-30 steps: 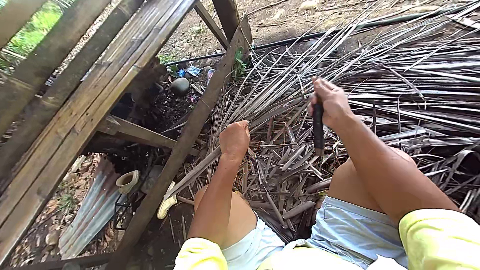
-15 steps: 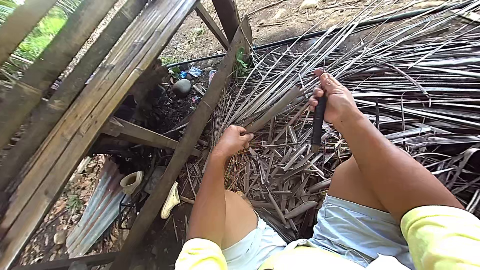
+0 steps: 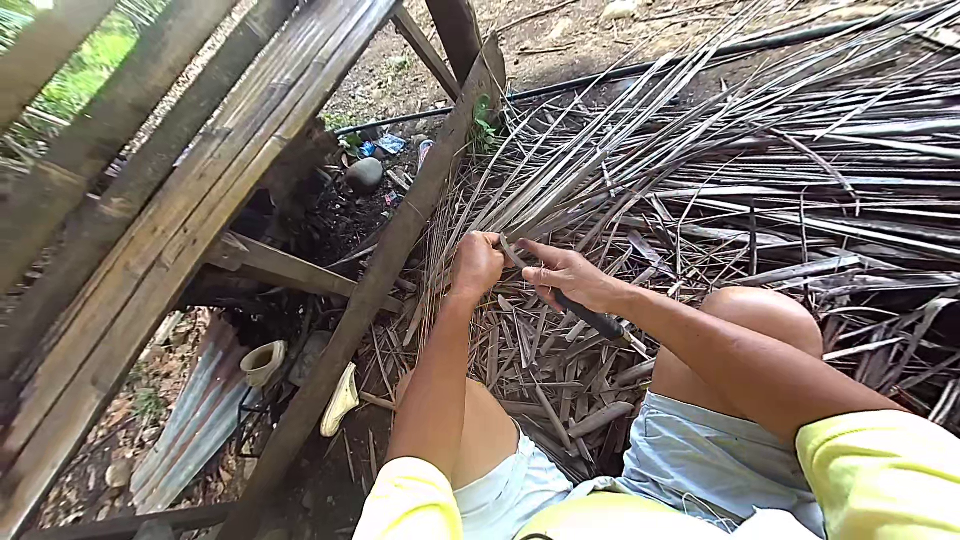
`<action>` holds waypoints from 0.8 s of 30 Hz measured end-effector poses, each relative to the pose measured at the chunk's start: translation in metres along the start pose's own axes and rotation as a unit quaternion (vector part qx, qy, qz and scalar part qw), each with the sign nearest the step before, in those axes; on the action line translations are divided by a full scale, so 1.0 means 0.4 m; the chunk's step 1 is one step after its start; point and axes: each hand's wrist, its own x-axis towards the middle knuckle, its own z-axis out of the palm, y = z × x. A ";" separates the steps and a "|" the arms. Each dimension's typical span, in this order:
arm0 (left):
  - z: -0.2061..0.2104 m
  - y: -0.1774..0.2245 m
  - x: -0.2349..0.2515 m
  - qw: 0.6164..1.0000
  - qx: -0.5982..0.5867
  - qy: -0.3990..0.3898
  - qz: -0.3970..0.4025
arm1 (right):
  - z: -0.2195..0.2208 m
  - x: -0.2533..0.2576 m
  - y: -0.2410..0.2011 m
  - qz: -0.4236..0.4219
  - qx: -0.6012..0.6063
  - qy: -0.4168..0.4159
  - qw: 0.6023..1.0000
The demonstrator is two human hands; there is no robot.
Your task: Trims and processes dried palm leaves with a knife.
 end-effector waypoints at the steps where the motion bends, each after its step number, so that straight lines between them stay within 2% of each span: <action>1: 0.002 0.005 -0.003 1.000 0.001 0.005 0.003 | -0.002 0.004 0.001 -0.004 -0.007 0.009 1.000; 4: 0.010 0.010 -0.010 0.999 0.023 0.019 0.014 | -0.007 0.013 0.002 -0.014 -0.013 0.037 0.999; 12: 0.052 0.033 -0.055 0.975 0.177 0.106 0.088 | -0.016 0.024 -0.005 -0.020 0.008 0.070 0.997; 14: 0.064 0.034 -0.063 0.968 0.191 0.125 0.105 | -0.020 0.028 -0.003 -0.041 -0.038 0.093 0.994; 16: 0.073 0.043 -0.071 0.961 0.214 0.133 0.112 | -0.027 0.038 0.001 -0.067 -0.150 0.135 0.977; 18: 0.080 0.052 -0.072 0.960 0.225 0.130 0.104 | -0.031 0.041 0.003 -0.061 -0.183 0.158 0.968; 20: 0.078 0.054 -0.062 0.963 0.220 0.129 0.087 | -0.028 0.033 -0.001 -0.035 -0.135 0.136 0.981; 22: 0.066 0.049 -0.051 0.967 0.205 0.135 0.073 | -0.018 0.022 -0.003 -0.014 -0.036 0.090 0.995; 24: 0.062 0.039 -0.047 0.965 0.198 0.143 0.094 | -0.019 0.019 0.002 -0.011 0.001 0.071 0.997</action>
